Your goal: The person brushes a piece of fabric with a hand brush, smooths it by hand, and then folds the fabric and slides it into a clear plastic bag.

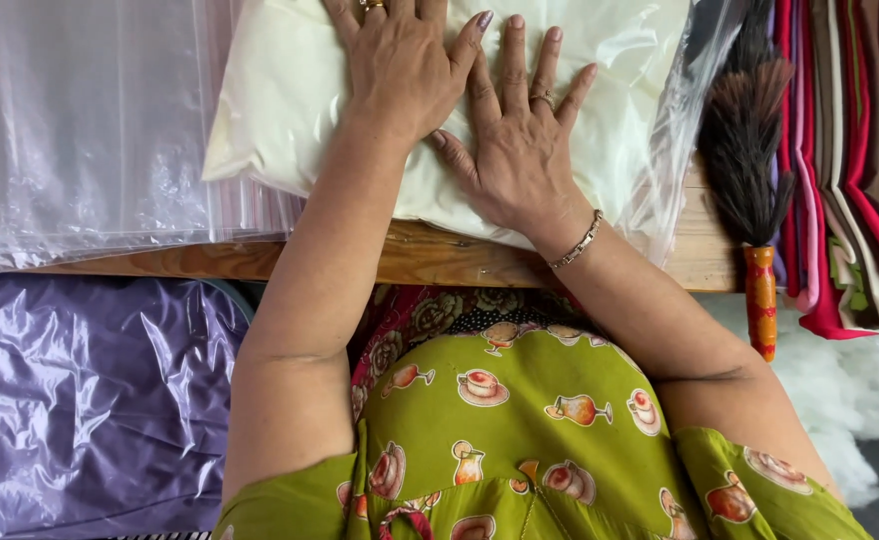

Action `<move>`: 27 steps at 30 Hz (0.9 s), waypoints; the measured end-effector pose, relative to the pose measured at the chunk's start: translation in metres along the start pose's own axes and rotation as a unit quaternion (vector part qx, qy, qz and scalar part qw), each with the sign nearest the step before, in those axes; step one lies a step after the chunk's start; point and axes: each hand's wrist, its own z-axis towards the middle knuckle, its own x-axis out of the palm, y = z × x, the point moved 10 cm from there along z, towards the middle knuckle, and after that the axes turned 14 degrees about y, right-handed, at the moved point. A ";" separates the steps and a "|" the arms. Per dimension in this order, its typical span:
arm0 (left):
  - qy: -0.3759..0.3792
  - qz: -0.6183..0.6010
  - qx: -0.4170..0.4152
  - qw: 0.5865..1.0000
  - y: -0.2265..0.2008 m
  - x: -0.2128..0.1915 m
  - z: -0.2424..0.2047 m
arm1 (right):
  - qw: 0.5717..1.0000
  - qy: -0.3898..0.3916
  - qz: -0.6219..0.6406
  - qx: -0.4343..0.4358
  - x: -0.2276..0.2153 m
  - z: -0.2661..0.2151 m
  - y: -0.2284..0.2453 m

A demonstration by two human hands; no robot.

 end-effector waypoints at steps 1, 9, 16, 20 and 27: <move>0.002 0.000 0.001 1.000 0.000 0.001 0.001 | 1.000 0.002 0.001 0.001 0.000 0.000 0.000; 0.010 -0.026 0.007 1.000 0.004 0.010 0.009 | 1.000 0.006 0.022 -0.008 -0.002 0.001 0.001; 0.017 -0.025 -0.011 0.999 0.007 0.013 0.011 | 1.000 -0.006 0.021 -0.014 -0.002 0.001 0.000; -0.059 -0.001 0.014 0.998 0.004 0.009 0.010 | 0.999 -0.027 0.023 -0.027 -0.003 0.000 0.000; -0.088 0.011 0.024 0.996 0.004 0.010 0.009 | 0.999 -0.038 0.023 -0.032 -0.005 0.000 0.001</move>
